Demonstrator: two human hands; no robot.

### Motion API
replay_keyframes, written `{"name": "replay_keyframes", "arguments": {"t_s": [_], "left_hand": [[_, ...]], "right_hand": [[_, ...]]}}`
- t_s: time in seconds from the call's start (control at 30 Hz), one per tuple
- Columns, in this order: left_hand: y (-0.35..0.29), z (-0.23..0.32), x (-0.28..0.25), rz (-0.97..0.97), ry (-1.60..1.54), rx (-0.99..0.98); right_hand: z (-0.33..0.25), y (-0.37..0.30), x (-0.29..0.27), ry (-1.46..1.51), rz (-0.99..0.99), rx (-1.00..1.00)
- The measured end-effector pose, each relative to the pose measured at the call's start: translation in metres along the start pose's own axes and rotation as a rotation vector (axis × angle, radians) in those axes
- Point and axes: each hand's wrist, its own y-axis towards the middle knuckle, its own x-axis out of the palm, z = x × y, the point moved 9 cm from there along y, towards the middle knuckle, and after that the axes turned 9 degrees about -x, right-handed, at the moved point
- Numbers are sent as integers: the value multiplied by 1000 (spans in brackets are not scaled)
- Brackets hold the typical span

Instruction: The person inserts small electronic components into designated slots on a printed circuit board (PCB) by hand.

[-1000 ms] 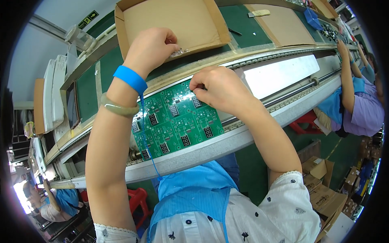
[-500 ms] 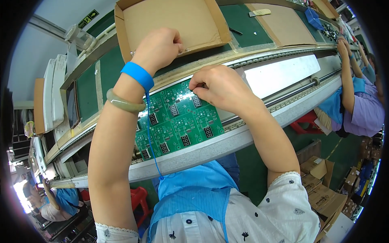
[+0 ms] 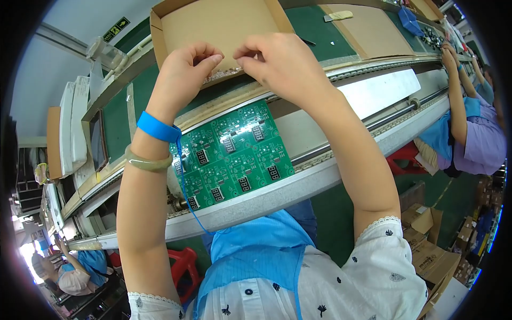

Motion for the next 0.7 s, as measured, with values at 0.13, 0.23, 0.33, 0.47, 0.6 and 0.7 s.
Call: {"name": "replay_keyframes", "arguments": {"t_s": [0.13, 0.23, 0.33, 0.47, 0.6, 0.7], "left_hand": [[1, -16, 5, -123, -349, -171], [-1, -21, 5, -203, -598, -271], [-3, -20, 1, -158, -688, -290], [-5, -19, -1, -164, -696, -262], [-10, -15, -4, -125, -705, -256], [-18, -21, -14, -58, -728, -267]], "right_hand": [[-7, 18, 10, 57, 37, -16], [-6, 26, 18, 106, 58, -38], [8, 29, 25, 330, 103, -3], [11, 29, 28, 497, 45, 35], [18, 19, 21, 521, 98, 121], [19, 1, 17, 629, 118, 269]]}}
